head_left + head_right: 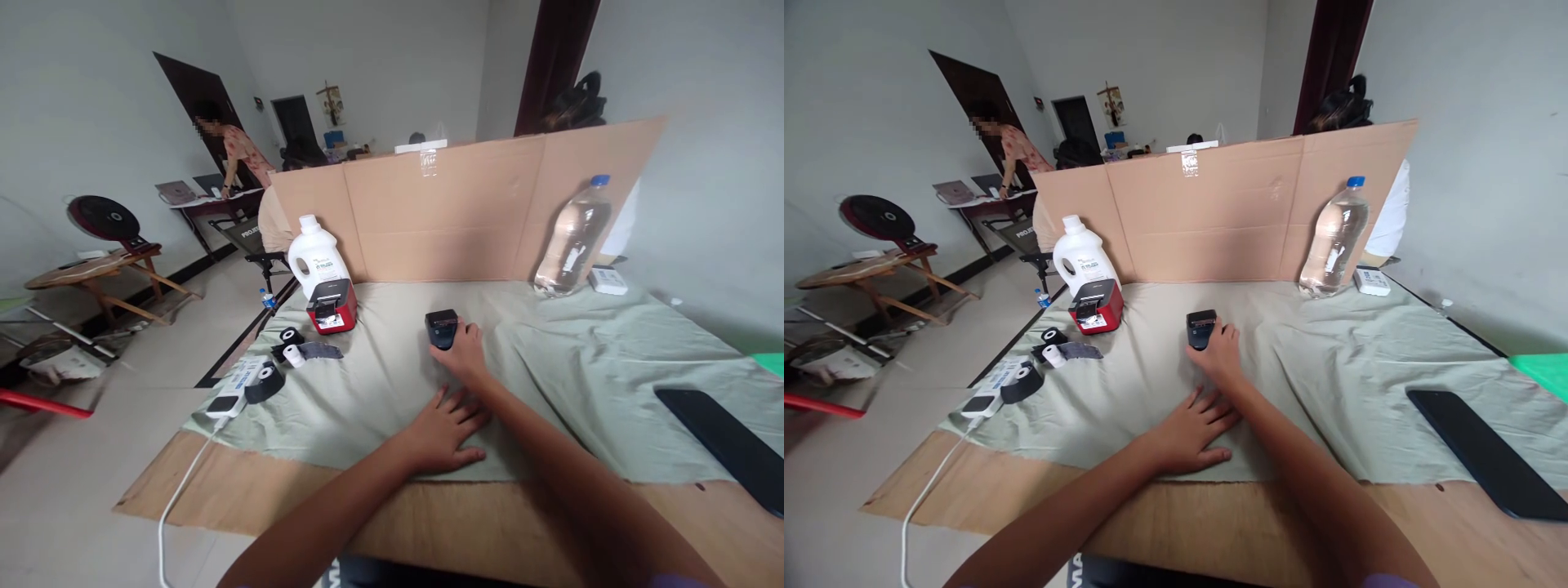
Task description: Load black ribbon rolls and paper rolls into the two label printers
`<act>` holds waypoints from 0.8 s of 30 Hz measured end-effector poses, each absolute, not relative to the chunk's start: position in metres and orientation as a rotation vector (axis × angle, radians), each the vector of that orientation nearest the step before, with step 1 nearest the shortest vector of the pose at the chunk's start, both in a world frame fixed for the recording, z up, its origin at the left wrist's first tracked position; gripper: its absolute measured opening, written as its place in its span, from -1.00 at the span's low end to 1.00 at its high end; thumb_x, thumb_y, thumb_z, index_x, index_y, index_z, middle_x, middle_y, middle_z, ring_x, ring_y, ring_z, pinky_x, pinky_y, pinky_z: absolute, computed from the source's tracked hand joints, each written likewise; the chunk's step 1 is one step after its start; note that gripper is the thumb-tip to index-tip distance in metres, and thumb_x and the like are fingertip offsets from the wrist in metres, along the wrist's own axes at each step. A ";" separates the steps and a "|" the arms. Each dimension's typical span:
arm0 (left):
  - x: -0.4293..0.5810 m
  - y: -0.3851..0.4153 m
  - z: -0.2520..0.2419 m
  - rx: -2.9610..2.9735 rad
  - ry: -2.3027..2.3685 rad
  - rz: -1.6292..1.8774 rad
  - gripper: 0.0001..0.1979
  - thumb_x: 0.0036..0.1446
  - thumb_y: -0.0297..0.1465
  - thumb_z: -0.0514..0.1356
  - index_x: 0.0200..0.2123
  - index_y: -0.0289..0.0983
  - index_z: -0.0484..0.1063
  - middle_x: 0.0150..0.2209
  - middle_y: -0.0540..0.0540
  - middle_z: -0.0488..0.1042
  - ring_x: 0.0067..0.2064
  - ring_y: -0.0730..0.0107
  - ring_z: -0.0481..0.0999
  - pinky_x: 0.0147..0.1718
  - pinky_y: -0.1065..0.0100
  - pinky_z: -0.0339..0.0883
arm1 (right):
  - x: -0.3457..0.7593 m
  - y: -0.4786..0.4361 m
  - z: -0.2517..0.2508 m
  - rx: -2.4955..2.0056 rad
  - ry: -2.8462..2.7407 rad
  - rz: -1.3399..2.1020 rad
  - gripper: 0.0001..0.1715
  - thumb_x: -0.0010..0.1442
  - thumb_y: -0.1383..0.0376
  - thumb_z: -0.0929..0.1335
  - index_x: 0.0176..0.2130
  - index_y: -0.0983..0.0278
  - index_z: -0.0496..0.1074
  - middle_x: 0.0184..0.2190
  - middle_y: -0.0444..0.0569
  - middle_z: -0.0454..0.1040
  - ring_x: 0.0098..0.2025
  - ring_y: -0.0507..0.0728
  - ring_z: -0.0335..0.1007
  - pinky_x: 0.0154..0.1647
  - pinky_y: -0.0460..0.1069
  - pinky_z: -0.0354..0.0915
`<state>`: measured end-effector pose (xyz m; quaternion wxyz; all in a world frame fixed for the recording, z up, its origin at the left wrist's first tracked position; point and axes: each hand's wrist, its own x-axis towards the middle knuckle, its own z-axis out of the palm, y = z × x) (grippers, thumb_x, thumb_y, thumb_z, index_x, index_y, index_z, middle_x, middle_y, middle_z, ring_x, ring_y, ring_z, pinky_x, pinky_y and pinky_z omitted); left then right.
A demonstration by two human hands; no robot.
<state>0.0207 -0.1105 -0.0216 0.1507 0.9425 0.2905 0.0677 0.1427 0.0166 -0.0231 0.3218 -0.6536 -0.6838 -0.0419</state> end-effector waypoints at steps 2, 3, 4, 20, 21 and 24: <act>0.020 -0.115 -0.019 2.718 0.785 0.190 -0.23 0.33 0.07 -0.10 0.43 -0.23 -0.04 0.43 -0.21 0.06 0.47 -0.08 -0.16 0.37 -0.23 -0.39 | 0.131 0.013 -0.026 -1.717 -1.809 -0.115 -0.01 0.00 -0.04 0.44 0.20 0.54 0.24 -0.13 0.26 0.34 -0.04 0.39 0.25 0.04 0.19 0.20; 0.020 -0.118 -0.018 2.725 0.758 0.194 -0.22 0.32 0.08 -0.09 0.43 -0.24 -0.04 0.43 -0.23 0.05 0.47 -0.09 -0.16 0.37 -0.23 -0.39 | 0.128 0.011 -0.026 -1.719 -1.805 -0.116 -0.02 0.01 -0.04 0.43 0.20 0.54 0.24 -0.14 0.25 0.34 -0.04 0.39 0.25 0.03 0.19 0.20; 0.020 -0.120 -0.017 2.731 0.736 0.204 -0.22 0.31 0.09 -0.08 0.43 -0.24 -0.04 0.43 -0.24 0.04 0.47 -0.09 -0.15 0.37 -0.23 -0.38 | 0.125 0.010 -0.026 -1.721 -1.799 -0.115 -0.01 0.02 -0.06 0.43 0.20 0.53 0.24 -0.14 0.25 0.35 -0.04 0.39 0.26 0.02 0.18 0.20; 0.022 -0.122 -0.019 2.751 0.603 0.268 -0.27 0.32 0.02 0.00 0.40 -0.24 0.06 0.37 -0.13 0.22 0.43 -0.09 0.02 0.37 -0.23 -0.28 | 0.136 0.008 -0.037 -1.696 -1.901 -0.021 0.28 -0.07 -0.19 0.48 0.29 0.56 0.07 0.00 0.37 0.36 0.03 0.42 0.34 0.03 0.15 0.24; 0.023 -0.121 -0.021 2.747 0.580 0.313 -0.31 0.30 0.01 0.03 0.36 -0.24 0.16 0.33 -0.13 0.29 0.40 -0.07 0.11 0.37 -0.19 -0.21 | 0.137 0.008 -0.039 -1.678 -1.911 -0.017 0.29 -0.06 -0.18 0.48 0.30 0.56 0.05 0.04 0.39 0.36 0.06 0.43 0.32 0.05 0.17 0.22; 0.023 -0.117 -0.019 2.681 0.539 0.507 -0.54 0.29 -0.10 0.09 0.10 -0.22 0.49 0.08 -0.11 0.56 0.14 0.15 0.48 0.26 0.07 0.16 | 0.138 0.006 -0.042 -1.666 -1.929 -0.003 0.26 -0.01 -0.14 0.47 0.34 0.53 0.00 0.15 0.41 0.33 0.13 0.47 0.25 0.08 0.21 0.18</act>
